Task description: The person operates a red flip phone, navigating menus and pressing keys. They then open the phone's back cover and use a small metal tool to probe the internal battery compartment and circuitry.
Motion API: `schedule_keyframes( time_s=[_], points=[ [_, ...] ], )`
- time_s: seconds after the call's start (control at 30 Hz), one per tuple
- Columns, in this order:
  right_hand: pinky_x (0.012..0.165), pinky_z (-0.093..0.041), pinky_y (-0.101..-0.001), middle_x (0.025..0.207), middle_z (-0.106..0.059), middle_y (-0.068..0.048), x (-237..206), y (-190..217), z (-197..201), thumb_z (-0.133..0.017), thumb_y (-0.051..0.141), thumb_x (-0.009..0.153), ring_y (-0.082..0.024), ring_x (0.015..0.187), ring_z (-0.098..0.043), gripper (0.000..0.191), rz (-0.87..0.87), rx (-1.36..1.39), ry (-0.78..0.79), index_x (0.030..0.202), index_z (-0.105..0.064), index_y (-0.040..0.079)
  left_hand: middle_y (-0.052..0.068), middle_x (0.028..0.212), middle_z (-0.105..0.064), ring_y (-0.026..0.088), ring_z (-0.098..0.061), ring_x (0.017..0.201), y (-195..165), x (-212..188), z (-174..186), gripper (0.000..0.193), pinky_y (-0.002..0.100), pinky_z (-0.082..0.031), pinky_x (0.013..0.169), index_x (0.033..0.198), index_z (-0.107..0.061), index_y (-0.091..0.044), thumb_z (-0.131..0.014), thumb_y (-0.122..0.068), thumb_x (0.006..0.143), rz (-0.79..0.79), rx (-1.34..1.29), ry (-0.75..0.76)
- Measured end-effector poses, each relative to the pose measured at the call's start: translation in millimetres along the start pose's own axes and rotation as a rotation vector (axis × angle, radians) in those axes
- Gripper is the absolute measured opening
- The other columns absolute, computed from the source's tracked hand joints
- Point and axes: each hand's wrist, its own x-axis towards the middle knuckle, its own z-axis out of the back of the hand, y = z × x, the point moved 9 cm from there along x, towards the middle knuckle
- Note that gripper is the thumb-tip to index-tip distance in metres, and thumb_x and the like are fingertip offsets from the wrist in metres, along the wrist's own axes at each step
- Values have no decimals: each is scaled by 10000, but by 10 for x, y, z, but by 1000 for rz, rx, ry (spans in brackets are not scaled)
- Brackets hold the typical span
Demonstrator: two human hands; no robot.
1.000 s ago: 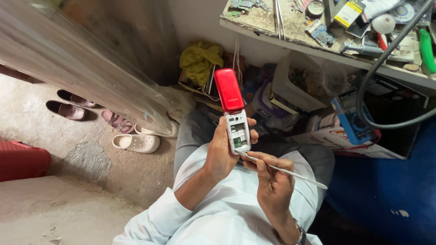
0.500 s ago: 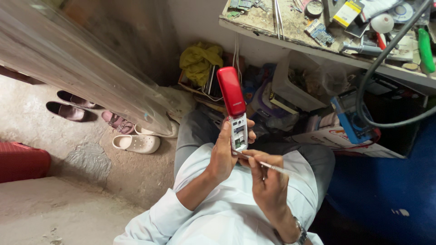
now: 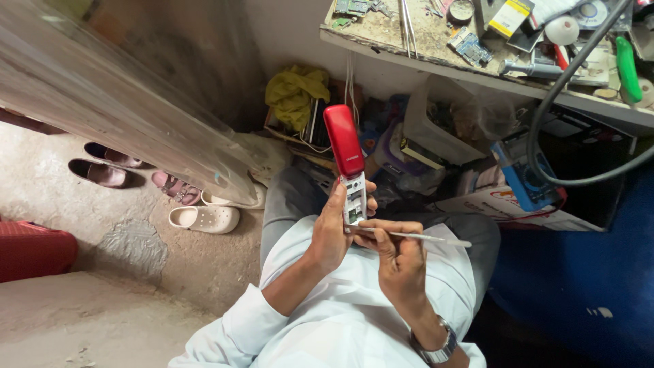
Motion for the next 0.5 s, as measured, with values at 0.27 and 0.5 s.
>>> schedule_keyframes(
  time_s=[0.27,0.5],
  points=[
    [849,-634,-331,1183,-682,-244,-118,227,-180,-478,79,1111,-262,1044,-767,165,359,-332,59,1166,-365,-27,44,1012,-633,92,-583,910,26,8,76,471,246,-489,717,1346,-547,-90,-337,-444,1116,-33,97,-86],
    [889,-620,-372,1153,-693,-263,1,-191,24,-438,57,1091,-298,1049,-761,140,-94,96,-10,1171,-387,-46,49,1001,-644,122,-619,901,80,0,71,487,283,-547,801,1294,-548,-57,-345,-459,1108,29,-71,-19]
  ],
)
